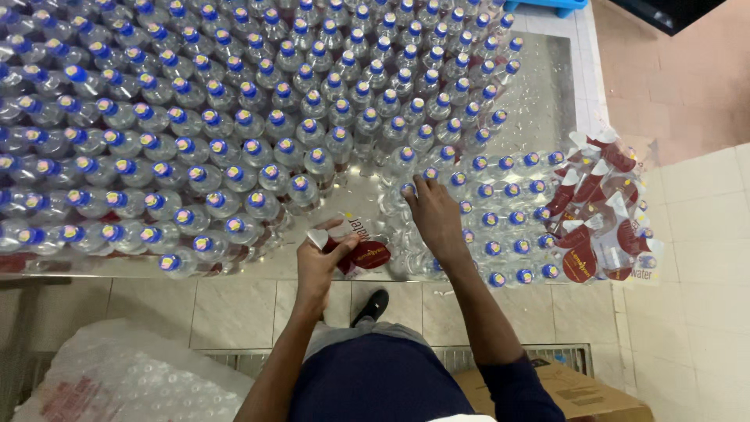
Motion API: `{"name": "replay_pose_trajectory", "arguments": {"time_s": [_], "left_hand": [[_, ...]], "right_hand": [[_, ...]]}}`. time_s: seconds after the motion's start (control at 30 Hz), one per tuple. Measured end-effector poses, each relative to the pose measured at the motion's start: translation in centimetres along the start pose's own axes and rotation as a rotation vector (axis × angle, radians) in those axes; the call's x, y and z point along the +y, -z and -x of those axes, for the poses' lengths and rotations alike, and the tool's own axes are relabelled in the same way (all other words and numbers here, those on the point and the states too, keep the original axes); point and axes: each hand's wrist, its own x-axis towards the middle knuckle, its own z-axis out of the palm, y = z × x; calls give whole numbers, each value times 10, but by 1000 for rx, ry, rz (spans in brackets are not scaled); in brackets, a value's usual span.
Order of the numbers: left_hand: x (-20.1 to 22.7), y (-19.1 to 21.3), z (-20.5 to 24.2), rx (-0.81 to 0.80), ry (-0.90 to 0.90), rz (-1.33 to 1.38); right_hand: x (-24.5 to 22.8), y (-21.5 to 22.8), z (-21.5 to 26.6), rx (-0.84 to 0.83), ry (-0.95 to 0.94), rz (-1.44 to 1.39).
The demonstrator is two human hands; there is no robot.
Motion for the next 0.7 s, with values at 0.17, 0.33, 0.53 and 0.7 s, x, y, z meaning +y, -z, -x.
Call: {"name": "replay_pose_trajectory", "arguments": {"time_s": [0.17,0.33,0.53,0.7], "left_hand": [[-3,40,-9,86,1,-17],[7,67,-23,148,-38,-59],[36,65,-38,96,-86,23],[36,63,-53,33,-71,-107]], "right_hand": [[-3,-45,-20,-182,-62,-100],[-25,-66,2,-130,-20,-163],[-73,-77,30,-231,-82,-323],[-100,-71,44,-338,-4,-329]]}}
